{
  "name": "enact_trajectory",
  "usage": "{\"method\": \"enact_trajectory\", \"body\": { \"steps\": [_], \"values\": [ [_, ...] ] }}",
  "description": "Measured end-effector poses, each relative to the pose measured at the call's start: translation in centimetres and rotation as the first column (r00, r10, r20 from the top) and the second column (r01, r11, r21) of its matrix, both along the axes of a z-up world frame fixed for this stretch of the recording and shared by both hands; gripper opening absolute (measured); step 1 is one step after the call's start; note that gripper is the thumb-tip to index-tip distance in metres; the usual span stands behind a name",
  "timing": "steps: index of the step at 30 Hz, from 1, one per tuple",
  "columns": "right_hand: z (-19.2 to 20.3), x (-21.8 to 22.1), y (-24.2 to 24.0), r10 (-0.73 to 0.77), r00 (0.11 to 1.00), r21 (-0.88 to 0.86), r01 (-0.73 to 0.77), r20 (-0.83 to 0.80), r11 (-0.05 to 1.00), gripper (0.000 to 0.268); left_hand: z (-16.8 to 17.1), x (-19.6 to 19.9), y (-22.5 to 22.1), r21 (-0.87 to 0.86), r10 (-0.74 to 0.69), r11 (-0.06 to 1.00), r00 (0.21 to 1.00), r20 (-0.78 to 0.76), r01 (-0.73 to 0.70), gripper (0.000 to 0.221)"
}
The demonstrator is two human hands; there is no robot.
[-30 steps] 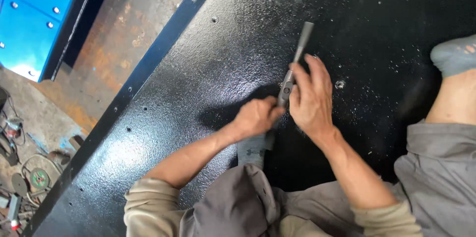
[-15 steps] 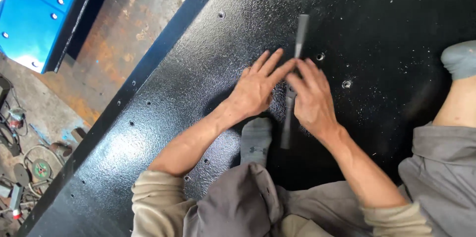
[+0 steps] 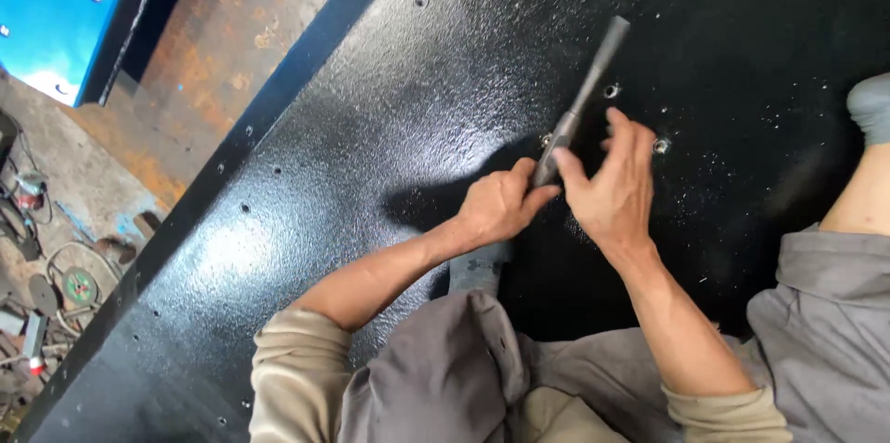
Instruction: The person taps threads into holes on a large black metal plate using a manual tap wrench handle.
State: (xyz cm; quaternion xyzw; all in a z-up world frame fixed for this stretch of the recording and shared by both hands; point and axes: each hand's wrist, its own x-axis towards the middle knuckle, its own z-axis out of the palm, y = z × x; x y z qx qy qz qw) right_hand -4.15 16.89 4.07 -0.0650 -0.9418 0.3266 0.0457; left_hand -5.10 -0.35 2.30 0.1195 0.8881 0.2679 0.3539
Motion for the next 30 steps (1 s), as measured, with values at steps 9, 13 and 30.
{"method": "enact_trajectory", "body": {
  "steps": [9, 13, 30],
  "values": [
    [1.0, -4.4, 1.3, 0.411, 0.771, -0.137, -0.398, 0.486, 0.907, 0.047, 5.1, 0.1, -2.3, 0.501, -0.161, 0.864, 0.967, 0.197, 0.041, 0.048],
    [0.2, -4.2, 1.2, 0.628, 0.735, 0.233, -0.678, 0.256, 0.697, 0.040, 5.8, -3.3, -3.4, 0.419, 0.047, 0.908, 0.988, -0.149, 0.020, 0.033],
    [1.3, -4.9, 0.3, 0.428, 0.852, -0.141, -0.404, 0.302, 0.904, 0.041, -9.6, -3.9, -0.1, 0.485, -0.021, 0.859, 0.956, -0.293, 0.167, 0.018]
  ]
}}
